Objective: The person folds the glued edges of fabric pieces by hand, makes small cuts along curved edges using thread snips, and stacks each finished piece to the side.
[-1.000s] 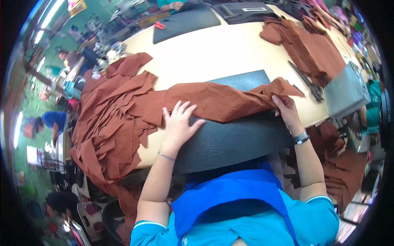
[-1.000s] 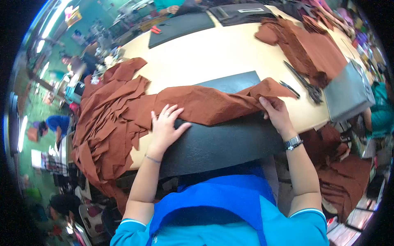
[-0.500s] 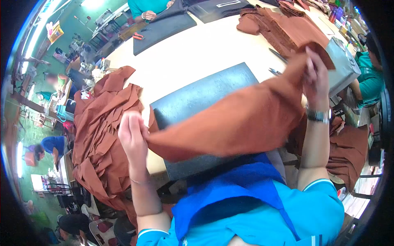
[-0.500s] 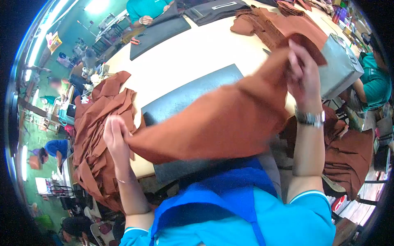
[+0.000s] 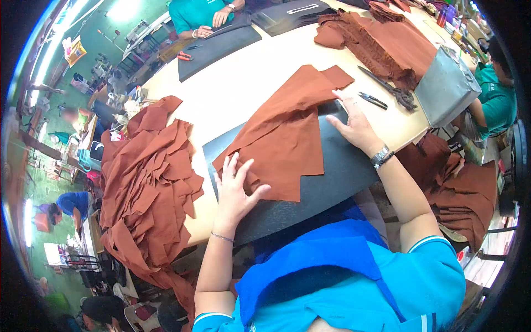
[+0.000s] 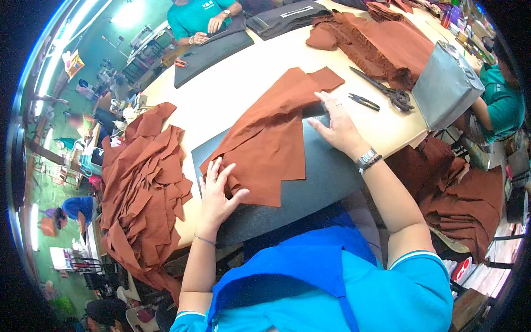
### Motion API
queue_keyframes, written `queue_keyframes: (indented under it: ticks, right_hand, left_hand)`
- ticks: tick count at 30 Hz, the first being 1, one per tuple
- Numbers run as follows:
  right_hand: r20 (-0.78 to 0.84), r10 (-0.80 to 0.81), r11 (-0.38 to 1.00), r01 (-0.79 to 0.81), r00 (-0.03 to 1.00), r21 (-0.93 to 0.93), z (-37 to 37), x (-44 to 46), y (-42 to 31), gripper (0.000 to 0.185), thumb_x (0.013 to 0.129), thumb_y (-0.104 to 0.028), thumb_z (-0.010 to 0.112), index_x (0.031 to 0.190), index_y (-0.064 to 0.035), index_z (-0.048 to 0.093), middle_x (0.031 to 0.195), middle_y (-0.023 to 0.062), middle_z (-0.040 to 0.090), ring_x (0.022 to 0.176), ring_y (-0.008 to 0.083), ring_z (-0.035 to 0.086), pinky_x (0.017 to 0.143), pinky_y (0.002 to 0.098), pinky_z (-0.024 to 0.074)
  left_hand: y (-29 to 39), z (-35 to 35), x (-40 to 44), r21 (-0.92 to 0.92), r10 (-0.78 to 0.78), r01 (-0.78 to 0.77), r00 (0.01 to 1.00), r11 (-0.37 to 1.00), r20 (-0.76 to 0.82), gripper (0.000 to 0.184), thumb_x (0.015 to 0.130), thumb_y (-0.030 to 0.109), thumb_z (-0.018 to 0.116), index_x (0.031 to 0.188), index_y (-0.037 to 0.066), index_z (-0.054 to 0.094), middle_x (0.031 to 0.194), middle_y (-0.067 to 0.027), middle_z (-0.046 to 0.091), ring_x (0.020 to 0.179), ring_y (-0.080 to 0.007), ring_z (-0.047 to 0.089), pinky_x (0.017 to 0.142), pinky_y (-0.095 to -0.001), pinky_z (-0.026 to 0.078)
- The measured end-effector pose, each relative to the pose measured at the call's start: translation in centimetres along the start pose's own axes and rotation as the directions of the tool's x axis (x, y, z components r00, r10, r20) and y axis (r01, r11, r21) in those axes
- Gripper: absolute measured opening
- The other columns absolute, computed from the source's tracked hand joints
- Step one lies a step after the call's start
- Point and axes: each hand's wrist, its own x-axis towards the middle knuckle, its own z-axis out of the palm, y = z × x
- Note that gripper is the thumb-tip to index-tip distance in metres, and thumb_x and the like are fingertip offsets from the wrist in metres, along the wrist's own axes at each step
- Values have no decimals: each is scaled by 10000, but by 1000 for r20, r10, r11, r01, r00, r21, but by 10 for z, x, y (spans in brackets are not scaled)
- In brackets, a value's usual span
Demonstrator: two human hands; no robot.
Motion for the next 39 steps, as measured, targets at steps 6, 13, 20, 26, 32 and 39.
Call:
queue_keyframes:
  ticks: [6, 13, 20, 26, 32, 39]
  right_hand:
    - [25, -190, 902, 184, 982, -390, 11, 3, -2, 683, 844, -324, 777, 1433, -118, 502, 1501, 230, 429, 1360, 378, 459, 1094, 442, 411]
    - [95, -81, 916, 112, 992, -385, 5, 35, 15, 351, 839, -236, 742, 1165, -126, 674, 1096, 93, 604, 1063, 301, 603, 907, 430, 508]
    - [570, -41, 941, -160, 821, 298, -76, 96, -53, 325, 970, -263, 647, 1195, -32, 686, 1129, 70, 714, 1002, 148, 646, 935, 325, 499]
    - [-118, 66, 944, -24, 991, 330, -53, 189, 0, 415, 1004, -291, 633, 1299, -8, 562, 1178, 63, 650, 1032, 106, 603, 942, 285, 490]
    - [-430, -230, 955, 287, 873, 71, -40, 130, -31, 451, 1007, -380, 594, 1288, -27, 570, 1234, 170, 638, 1024, 283, 645, 940, 389, 510]
    - [534, -261, 950, 311, 804, -4, -20, 15, -40, 708, 881, -658, 619, 1269, -65, 619, 1269, 153, 632, 1225, 338, 567, 1088, 507, 397]
  left_hand:
    - [-5, 12, -13, 139, 198, -193, 980, 971, -26, 457, 799, 493, 774, 1182, 247, 745, 1561, -89, 413, 1506, -372, 237, 1153, -699, 93]
    - [5, 7, -31, -43, 350, -350, 937, 936, 0, 95, 878, 221, 730, 971, 221, 748, 1208, 49, 699, 1279, -192, 581, 1189, -647, 105]
    - [-4, -54, -54, -227, 279, -286, 958, 931, -65, 60, 886, 122, 684, 906, 171, 713, 1099, 1, 746, 1173, -222, 659, 1199, -579, 145]
    - [-28, -49, -26, -715, -146, 83, 989, 694, -27, 183, 970, 86, 538, 1012, 32, 707, 1076, -50, 752, 1127, -270, 683, 1148, -550, 297]
    - [-25, -33, -20, -379, 78, -97, 995, 920, -65, 120, 964, 90, 561, 989, 92, 679, 1125, -26, 738, 1198, -260, 642, 1167, -563, 226]
    - [-8, -46, -24, -340, 23, -35, 999, 940, -40, 106, 949, 85, 596, 982, 73, 696, 1070, -80, 743, 1073, -254, 697, 1055, -431, 410]
